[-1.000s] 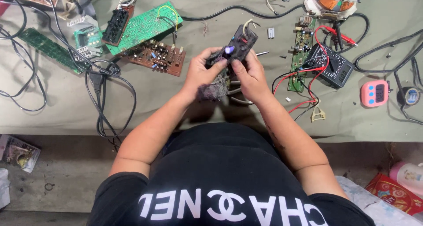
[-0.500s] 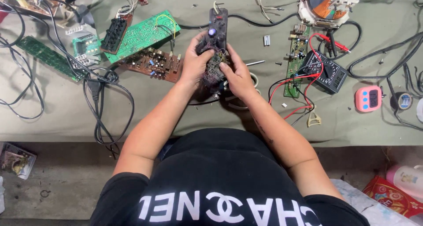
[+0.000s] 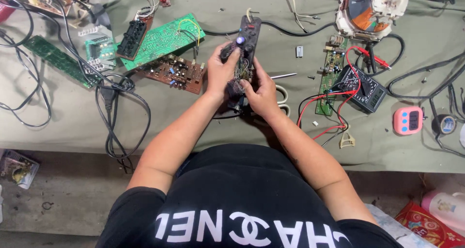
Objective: The person cleans a black electronic component using a steel wool pad and a screwdriver. They scrub the surface of the component with the pad and use the screwdriver to scrape or adjust parts of the device. The person also handles a green circuit board and a multimeter on the cluttered workbench.
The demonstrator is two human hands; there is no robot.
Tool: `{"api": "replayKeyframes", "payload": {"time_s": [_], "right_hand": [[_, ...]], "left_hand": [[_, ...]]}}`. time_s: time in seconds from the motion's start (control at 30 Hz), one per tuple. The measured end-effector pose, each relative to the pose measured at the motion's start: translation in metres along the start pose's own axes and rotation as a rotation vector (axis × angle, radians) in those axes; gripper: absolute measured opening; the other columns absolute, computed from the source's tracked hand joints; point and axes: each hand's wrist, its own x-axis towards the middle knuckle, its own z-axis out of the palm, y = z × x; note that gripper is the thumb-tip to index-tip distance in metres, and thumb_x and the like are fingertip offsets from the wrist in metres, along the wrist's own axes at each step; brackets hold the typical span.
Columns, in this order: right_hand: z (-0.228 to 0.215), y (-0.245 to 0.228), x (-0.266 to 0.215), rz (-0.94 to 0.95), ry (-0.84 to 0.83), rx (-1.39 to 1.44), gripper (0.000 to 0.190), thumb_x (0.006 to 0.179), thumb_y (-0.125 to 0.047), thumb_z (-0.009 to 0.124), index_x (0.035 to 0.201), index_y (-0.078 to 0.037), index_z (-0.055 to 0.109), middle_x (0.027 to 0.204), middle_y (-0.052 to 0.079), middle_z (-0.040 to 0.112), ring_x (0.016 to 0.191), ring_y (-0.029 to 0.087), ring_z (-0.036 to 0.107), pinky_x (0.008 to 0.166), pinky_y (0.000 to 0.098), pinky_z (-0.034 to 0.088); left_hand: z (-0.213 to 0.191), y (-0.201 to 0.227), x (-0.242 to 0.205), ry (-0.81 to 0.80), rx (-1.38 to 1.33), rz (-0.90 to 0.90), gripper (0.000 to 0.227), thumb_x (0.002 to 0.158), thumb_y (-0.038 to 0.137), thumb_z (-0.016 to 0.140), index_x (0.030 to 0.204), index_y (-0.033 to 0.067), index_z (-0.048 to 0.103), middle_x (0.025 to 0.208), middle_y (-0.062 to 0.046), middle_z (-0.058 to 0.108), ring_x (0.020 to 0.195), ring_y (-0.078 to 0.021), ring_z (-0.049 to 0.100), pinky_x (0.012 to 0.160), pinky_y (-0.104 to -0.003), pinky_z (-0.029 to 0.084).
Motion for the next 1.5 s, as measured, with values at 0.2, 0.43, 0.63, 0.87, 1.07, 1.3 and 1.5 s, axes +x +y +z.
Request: {"api": "replayKeyframes", "payload": {"time_s": [0.2, 0.43, 0.63, 0.87, 1.07, 1.3, 1.5], "right_hand": [[0.005, 0.026, -0.008, 0.041, 0.014, 0.078, 0.072, 0.088, -0.011, 0.084, 0.152, -0.002, 0.050, 0.116, 0.023, 0.072, 0.101, 0.028, 0.071, 0.086, 0.0397, 0.061], [0.003, 0.018, -0.008, 0.008, -0.003, 0.115, 0.072, 0.088, -0.009, 0.082, 0.152, -0.001, 0.049, 0.112, 0.023, 0.072, 0.096, 0.025, 0.069, 0.085, 0.0396, 0.060], [-0.003, -0.006, -0.002, -0.064, 0.020, 0.069, 0.068, 0.090, -0.005, 0.077, 0.152, -0.002, 0.050, 0.119, 0.023, 0.072, 0.108, 0.030, 0.071, 0.090, 0.0419, 0.058], [0.001, 0.018, -0.007, -0.046, 0.049, 0.023, 0.071, 0.087, -0.012, 0.081, 0.151, -0.004, 0.051, 0.108, 0.022, 0.074, 0.098, 0.032, 0.074, 0.086, 0.0430, 0.058], [0.008, 0.029, -0.012, -0.041, 0.101, 0.017, 0.072, 0.085, -0.019, 0.084, 0.150, -0.012, 0.054, 0.101, 0.014, 0.076, 0.090, 0.025, 0.075, 0.081, 0.0373, 0.059], [0.003, 0.010, -0.010, -0.029, 0.096, 0.034, 0.071, 0.085, -0.020, 0.086, 0.149, -0.015, 0.056, 0.097, 0.014, 0.074, 0.087, 0.024, 0.076, 0.076, 0.0367, 0.061], [0.006, 0.025, -0.013, 0.033, 0.079, 0.104, 0.070, 0.088, -0.013, 0.084, 0.152, -0.015, 0.053, 0.095, 0.013, 0.071, 0.082, 0.020, 0.071, 0.074, 0.0333, 0.061]], "left_hand": [[-0.007, -0.005, -0.003, -0.097, 0.013, 0.052, 0.040, 0.097, 0.000, 0.070, 0.135, 0.0109, 0.066, 0.129, -0.016, 0.068, 0.125, -0.0259, 0.060, 0.109, -0.044, 0.046], [-0.010, 0.015, -0.015, -0.228, 0.021, 0.084, 0.060, 0.090, -0.014, 0.063, 0.144, 0.0100, 0.055, 0.135, -0.022, 0.062, 0.131, -0.0349, 0.056, 0.115, -0.052, 0.041], [-0.001, 0.021, -0.023, -0.084, 0.043, 0.149, 0.051, 0.096, -0.008, 0.060, 0.144, 0.0079, 0.058, 0.136, -0.019, 0.065, 0.134, -0.0265, 0.054, 0.118, -0.046, 0.039], [-0.005, 0.014, -0.011, -0.094, 0.090, 0.112, 0.041, 0.097, -0.003, 0.061, 0.137, 0.0077, 0.063, 0.125, -0.020, 0.069, 0.119, -0.0271, 0.063, 0.106, -0.046, 0.049], [-0.005, 0.016, -0.019, -0.166, 0.063, 0.178, 0.057, 0.089, -0.012, 0.059, 0.143, 0.0077, 0.057, 0.125, -0.021, 0.067, 0.119, -0.0248, 0.061, 0.107, -0.044, 0.050], [-0.013, 0.002, -0.008, -0.024, 0.092, 0.178, 0.026, 0.099, 0.008, 0.073, 0.124, 0.0024, 0.071, 0.108, -0.015, 0.073, 0.096, -0.0150, 0.060, 0.090, -0.037, 0.056], [0.000, 0.025, -0.008, -0.047, 0.014, 0.090, 0.026, 0.093, 0.006, 0.080, 0.118, 0.0049, 0.073, 0.102, -0.009, 0.075, 0.090, -0.0119, 0.067, 0.083, -0.031, 0.059]]}}
